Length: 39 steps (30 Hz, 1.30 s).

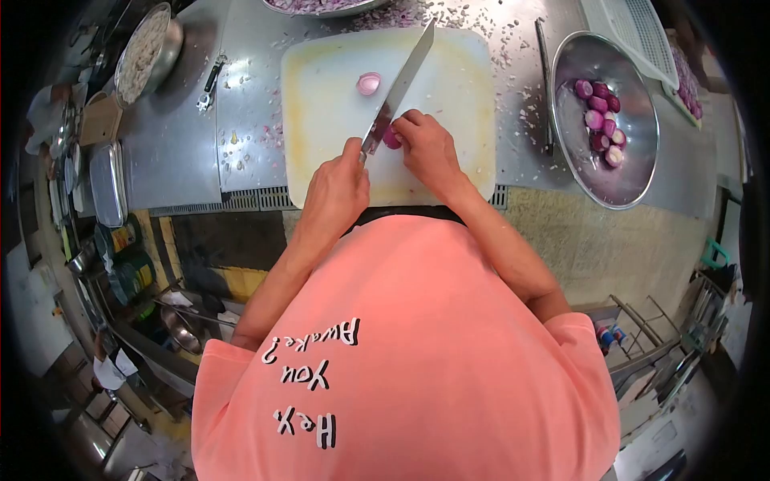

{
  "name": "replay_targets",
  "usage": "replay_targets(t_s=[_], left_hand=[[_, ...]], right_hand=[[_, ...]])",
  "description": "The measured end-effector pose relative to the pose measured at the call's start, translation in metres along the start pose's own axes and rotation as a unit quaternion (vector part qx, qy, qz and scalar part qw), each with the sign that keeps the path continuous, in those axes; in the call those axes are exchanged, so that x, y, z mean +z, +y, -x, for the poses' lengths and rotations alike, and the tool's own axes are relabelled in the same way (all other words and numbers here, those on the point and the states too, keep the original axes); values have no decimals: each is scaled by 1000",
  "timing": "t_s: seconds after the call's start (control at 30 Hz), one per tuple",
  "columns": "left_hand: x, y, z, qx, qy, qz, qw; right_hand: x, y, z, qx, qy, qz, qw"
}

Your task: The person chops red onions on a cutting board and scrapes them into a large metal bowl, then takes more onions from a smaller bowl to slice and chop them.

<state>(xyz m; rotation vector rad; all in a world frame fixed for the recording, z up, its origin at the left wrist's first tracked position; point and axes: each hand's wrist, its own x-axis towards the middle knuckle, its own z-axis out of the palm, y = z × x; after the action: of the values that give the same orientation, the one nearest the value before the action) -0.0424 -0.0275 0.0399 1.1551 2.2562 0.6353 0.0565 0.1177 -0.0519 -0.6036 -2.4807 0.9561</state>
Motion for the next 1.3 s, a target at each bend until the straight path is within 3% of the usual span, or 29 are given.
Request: replay_targets(t_s=[0.03, 0.1, 0.2, 0.33, 0.47, 0.57, 0.7, 0.8, 0.9, 1.03, 1.13, 1.2, 1.3], left_hand=[[13, -5, -5, 0, -3, -1, 1000], [49, -24, -29, 68, 90, -50, 992], [47, -20, -54, 99, 82, -3, 992], [21, -1, -16, 20, 38, -8, 999], [57, -19, -43, 79, 72, -28, 994], [25, 6, -34, 41, 26, -22, 999], [41, -3, -15, 14, 29, 0, 999], [55, -7, -41, 78, 53, -29, 995], [19, 19, -26, 31, 9, -13, 999], [44, 0, -17, 22, 21, -13, 999], [52, 1, -34, 83, 77, -16, 993], [35, 9, -33, 44, 25, -23, 998], [27, 13, -12, 35, 21, -13, 999]], right_hand=[[2, 1, 1, -1, 4, 4, 1000], [4, 3, 2, -4, 7, 6, 1000], [6, 7, 5, -12, 14, -11, 1000], [7, 9, 4, -22, 49, -41, 998], [9, 11, 8, -21, 47, -35, 998], [7, 13, 8, -40, 56, -53, 996], [6, 11, 12, -31, 56, -67, 996], [7, 13, 12, -27, 62, -67, 995], [7, 14, 10, -37, 71, -75, 994], [9, 14, 16, -29, 80, -86, 993], [12, 16, 16, -32, 87, -91, 992], [12, 17, 16, -40, 90, -98, 990], [12, 17, 18, -34, 96, -94, 990]])
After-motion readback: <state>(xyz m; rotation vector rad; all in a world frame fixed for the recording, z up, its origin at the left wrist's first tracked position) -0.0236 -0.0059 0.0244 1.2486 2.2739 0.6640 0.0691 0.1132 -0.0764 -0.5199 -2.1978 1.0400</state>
